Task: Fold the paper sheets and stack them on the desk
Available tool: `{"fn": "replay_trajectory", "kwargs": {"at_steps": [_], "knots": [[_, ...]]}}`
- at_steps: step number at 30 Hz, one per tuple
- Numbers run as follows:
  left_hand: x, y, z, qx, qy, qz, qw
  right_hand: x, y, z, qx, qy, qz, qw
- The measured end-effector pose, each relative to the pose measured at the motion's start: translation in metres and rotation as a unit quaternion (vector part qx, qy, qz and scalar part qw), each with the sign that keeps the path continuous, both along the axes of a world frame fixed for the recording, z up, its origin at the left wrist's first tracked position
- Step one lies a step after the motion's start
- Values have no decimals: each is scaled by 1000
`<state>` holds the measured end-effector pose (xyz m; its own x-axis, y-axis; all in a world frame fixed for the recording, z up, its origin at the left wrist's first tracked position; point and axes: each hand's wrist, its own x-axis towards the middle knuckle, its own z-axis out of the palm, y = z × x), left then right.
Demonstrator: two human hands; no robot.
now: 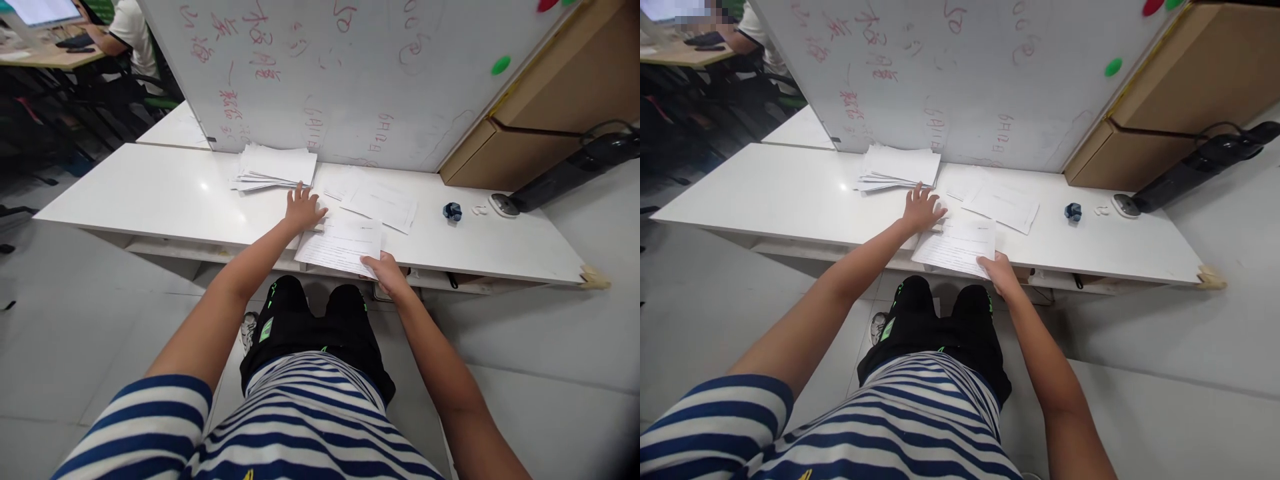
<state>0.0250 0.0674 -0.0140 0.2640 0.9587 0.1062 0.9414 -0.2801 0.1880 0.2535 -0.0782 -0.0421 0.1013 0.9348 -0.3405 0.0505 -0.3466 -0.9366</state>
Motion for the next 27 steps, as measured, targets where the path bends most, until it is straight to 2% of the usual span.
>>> {"fn": "replay_trajectory", "kwargs": {"at_steps": [6, 12, 18, 27], "knots": [[-11, 4, -1, -15, -60, 36, 997, 8, -8, -5, 18, 0, 7, 1000], [-11, 6, -4, -2, -99, 37, 994, 48, -36, -6, 31, -69, -51, 996], [-14, 8, -5, -25, -125, 39, 991, 79, -64, -1, 19, -63, -85, 994], [-12, 5, -3, -15, -103, 24, 994, 78, -68, -11, 35, -11, -134, 990]]}}
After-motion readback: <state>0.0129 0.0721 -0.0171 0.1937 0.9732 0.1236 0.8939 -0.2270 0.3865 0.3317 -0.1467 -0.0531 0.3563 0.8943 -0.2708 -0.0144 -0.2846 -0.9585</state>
